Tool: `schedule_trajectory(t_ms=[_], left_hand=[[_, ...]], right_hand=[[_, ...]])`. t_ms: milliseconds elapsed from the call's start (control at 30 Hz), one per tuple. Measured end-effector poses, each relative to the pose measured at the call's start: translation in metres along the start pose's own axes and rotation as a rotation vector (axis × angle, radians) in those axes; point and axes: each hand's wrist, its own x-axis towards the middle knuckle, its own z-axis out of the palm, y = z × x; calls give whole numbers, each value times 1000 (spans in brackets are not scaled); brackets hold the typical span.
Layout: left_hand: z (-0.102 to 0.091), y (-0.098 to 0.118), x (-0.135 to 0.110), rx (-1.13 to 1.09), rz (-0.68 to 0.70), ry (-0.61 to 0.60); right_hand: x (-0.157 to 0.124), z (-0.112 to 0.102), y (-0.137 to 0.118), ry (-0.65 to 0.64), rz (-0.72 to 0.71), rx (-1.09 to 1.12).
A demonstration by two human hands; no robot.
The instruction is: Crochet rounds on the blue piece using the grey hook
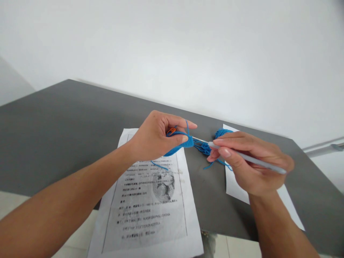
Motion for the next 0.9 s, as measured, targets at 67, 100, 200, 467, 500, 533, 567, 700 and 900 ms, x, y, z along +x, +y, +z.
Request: schedule_trajectory(t_ms=[67, 100, 200, 467, 500, 533, 567, 700, 900], left_hand=[[1, 0, -1, -20, -5, 6], [1, 1, -2, -35, -9, 11], [2, 3, -3, -90, -28, 19], [1, 6, -3, -155, -34, 20], [1, 6, -3, -163, -35, 17], [1, 6, -3, -171, -39, 15], [1, 6, -3, -178, -44, 13], [0, 4, -2, -182, -38, 3], [-1, 3, -2, -170, -18, -28]], right_hand=[[0, 5, 4, 58, 171, 231], [1, 7, 6, 86, 252, 337], [5, 14, 10, 139, 406, 543], [6, 15, 10, 134, 369, 596], [5, 15, 10, 132, 330, 573], [5, 14, 10, 130, 286, 542], [4, 13, 10, 128, 241, 507], [1, 10, 11, 103, 126, 403], [1, 8, 11, 61, 146, 422]])
